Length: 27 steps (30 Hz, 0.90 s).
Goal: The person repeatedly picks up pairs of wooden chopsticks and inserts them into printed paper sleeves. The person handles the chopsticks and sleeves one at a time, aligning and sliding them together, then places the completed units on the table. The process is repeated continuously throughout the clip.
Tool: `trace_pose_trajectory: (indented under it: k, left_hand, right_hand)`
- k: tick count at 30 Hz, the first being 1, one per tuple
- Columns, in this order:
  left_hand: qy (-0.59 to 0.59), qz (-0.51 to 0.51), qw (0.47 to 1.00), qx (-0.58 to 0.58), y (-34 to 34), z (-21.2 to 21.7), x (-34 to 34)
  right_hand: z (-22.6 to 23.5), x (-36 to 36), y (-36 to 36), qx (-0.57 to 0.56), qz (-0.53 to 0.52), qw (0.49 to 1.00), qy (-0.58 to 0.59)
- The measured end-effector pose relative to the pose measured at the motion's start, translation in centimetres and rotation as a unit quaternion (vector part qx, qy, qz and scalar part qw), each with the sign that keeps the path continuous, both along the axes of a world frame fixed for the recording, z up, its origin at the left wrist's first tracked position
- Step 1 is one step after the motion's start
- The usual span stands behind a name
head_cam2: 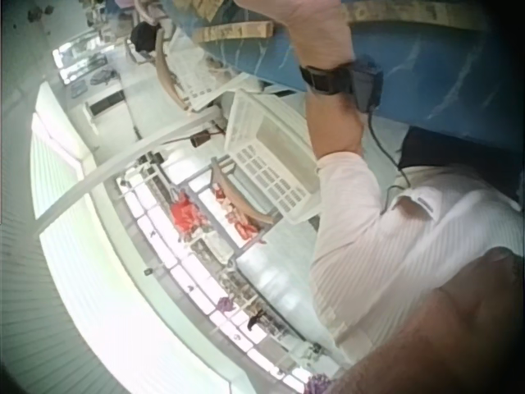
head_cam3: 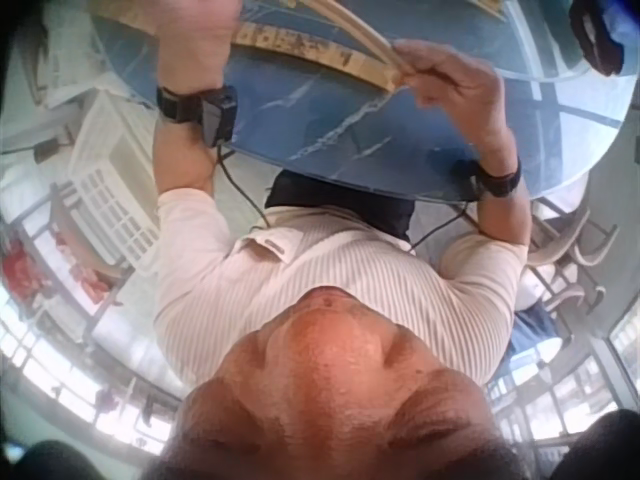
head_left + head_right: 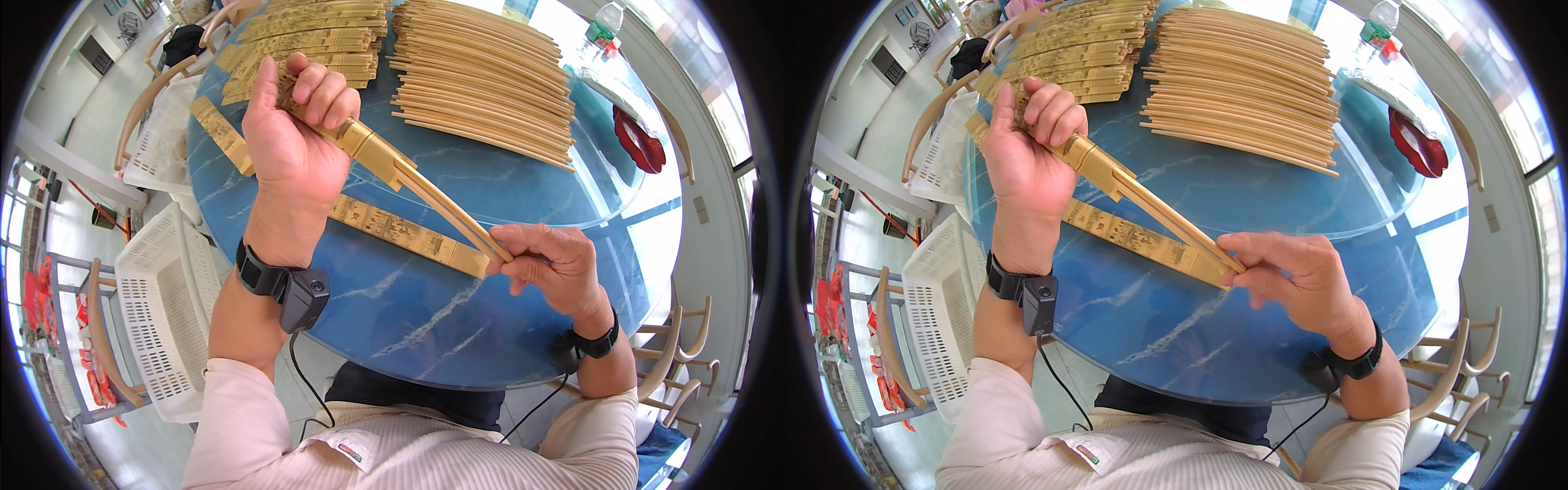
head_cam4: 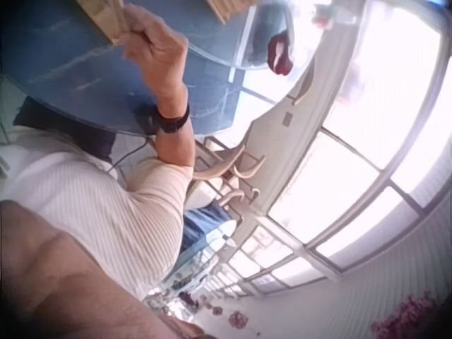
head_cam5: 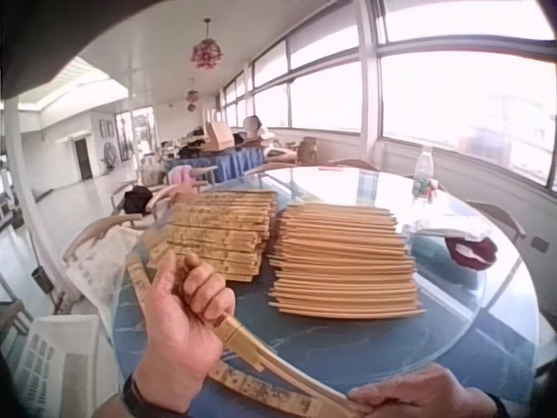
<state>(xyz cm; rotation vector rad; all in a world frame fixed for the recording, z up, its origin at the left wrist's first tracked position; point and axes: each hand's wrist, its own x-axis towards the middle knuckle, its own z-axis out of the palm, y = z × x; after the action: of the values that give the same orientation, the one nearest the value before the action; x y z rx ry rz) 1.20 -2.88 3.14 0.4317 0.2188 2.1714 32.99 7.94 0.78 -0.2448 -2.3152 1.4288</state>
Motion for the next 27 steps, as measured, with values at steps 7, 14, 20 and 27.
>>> trace_pose_trajectory:
  k: [7, 14, 20, 27]
  left_hand:
    - [0.020, -0.041, 0.999, -0.020, 1.1, -0.4, 3.8]
    - [0.024, -0.083, 0.996, -0.015, 1.5, -0.2, 7.6]
    - [0.032, -0.093, 0.994, -0.041, 2.1, -1.2, 9.9]
    - [0.109, -0.051, 0.989, -0.090, 2.0, -1.4, 10.4]
  right_hand:
    - [-1.3, -0.8, -0.7, 0.052, -0.018, 0.997, 0.046]
    - [-1.3, -1.6, -1.6, 0.088, -0.073, 0.990, 0.079]
    - [-1.1, -1.5, -1.9, 0.077, -0.074, 0.991, 0.086]
    - [0.2, -1.7, -2.9, -0.117, -0.092, 0.987, -0.051]
